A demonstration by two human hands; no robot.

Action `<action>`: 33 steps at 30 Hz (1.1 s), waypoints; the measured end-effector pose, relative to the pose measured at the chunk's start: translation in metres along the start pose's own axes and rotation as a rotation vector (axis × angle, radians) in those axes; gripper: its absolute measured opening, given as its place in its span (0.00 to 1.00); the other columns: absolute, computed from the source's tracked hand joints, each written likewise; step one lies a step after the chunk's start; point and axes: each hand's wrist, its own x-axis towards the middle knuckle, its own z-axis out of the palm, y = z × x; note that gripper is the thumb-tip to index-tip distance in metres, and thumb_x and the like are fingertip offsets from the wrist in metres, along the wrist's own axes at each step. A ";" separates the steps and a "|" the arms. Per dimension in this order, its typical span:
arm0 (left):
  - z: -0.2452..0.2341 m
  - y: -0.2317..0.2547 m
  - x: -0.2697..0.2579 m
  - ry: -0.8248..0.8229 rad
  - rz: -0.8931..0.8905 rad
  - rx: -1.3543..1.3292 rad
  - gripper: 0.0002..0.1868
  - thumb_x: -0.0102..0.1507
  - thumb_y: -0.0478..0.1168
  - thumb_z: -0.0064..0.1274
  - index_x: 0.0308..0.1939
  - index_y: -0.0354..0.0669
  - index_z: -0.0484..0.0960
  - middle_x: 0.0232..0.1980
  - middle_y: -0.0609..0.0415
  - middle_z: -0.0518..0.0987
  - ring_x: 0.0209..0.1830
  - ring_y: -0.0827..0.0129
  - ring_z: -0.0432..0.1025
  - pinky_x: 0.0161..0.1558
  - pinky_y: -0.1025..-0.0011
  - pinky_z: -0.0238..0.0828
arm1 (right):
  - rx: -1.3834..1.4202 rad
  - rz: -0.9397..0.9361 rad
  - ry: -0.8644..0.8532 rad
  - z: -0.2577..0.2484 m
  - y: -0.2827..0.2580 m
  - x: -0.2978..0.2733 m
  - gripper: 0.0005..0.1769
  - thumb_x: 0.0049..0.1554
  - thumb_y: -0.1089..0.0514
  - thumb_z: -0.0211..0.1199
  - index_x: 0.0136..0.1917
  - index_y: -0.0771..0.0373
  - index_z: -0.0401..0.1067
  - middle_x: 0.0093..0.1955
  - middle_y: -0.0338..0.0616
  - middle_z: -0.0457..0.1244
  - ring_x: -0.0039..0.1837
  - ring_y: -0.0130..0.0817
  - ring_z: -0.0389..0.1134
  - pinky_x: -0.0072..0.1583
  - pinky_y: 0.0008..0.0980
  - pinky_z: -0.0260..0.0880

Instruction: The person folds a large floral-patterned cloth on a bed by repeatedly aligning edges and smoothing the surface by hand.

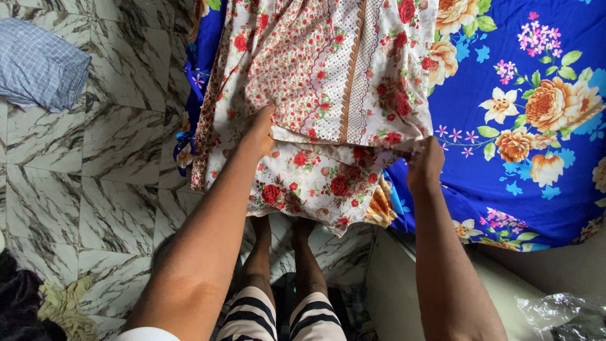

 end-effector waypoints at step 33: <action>-0.061 0.093 -0.097 0.221 0.425 -0.243 0.17 0.64 0.51 0.53 0.51 0.48 0.78 0.54 0.58 0.77 0.53 0.70 0.74 0.56 0.63 0.74 | 0.301 0.264 -0.362 0.127 -0.044 -0.120 0.16 0.64 0.60 0.52 0.63 0.66 0.68 0.56 0.49 0.66 0.56 0.44 0.70 0.63 0.50 0.72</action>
